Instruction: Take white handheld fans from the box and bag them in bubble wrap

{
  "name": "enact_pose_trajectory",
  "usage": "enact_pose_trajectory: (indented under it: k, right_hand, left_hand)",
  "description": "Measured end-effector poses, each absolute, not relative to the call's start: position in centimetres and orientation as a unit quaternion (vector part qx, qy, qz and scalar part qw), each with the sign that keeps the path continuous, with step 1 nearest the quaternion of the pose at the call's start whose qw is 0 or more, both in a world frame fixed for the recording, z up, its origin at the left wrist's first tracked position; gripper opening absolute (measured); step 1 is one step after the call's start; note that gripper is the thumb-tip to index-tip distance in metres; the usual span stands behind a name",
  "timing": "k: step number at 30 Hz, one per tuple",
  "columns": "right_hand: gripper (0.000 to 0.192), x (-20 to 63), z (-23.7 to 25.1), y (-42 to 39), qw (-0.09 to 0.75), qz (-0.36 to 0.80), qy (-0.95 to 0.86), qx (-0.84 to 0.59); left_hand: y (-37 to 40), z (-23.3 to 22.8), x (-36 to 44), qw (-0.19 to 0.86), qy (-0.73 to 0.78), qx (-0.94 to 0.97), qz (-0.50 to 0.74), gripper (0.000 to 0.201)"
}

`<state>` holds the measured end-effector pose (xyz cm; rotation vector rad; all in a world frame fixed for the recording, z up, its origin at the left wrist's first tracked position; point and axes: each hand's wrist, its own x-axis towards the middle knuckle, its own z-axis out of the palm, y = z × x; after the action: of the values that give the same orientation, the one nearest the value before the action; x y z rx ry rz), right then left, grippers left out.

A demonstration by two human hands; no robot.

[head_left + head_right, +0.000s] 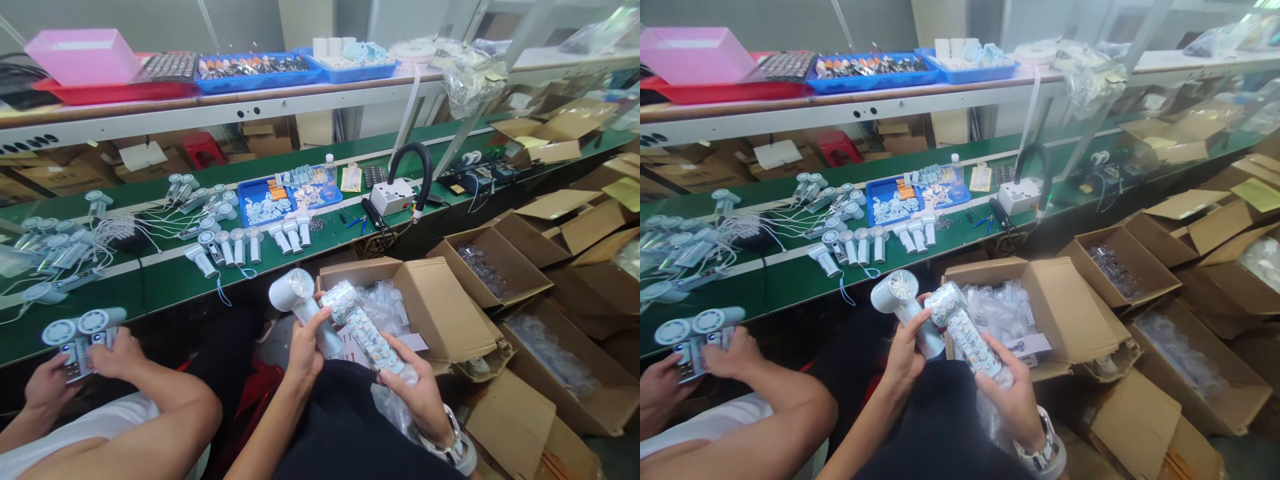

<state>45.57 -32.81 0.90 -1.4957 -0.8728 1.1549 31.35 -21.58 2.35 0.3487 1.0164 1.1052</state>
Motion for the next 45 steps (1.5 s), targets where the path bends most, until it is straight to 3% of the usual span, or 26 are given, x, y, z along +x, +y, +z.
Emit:
enact_pose_trajectory:
  k: [5, 9, 13, 31, 37, 45]
  right_hand:
    - [0.065, 45.4, 0.5, -31.6, 0.471, 0.438, -0.411, -0.646]
    - [0.035, 46.4, -0.5, -30.5, 0.544, 0.679, -0.208, -0.447]
    - [0.041, 47.3, -1.4, -29.7, 0.509, 0.831, -0.056, -0.217]
    - [0.054, 45.8, -3.3, -29.1, 0.452, 0.889, 0.039, -0.064]
    - [0.074, 43.8, -3.6, -26.6, 0.401, 0.915, 0.042, 0.006]
    - [0.060, 37.9, -2.5, -22.6, 0.314, 0.948, 0.023, 0.035]
  left_hand:
    - [-21.9, 2.1, 31.6, 0.685, 0.472, 0.197, 0.519, 0.052]
    - [-21.8, 2.5, 31.0, 0.696, 0.467, 0.224, 0.497, 0.056]
    - [-21.8, 2.9, 30.2, 0.687, 0.468, 0.227, 0.507, 0.057]
    - [-24.0, -1.2, 27.2, 0.649, 0.566, 0.120, 0.494, 0.044]
    - [-24.8, -2.3, 24.8, 0.629, 0.577, 0.079, 0.515, 0.047]
    - [-25.1, -3.3, 20.6, 0.602, 0.588, 0.024, 0.539, 0.046]
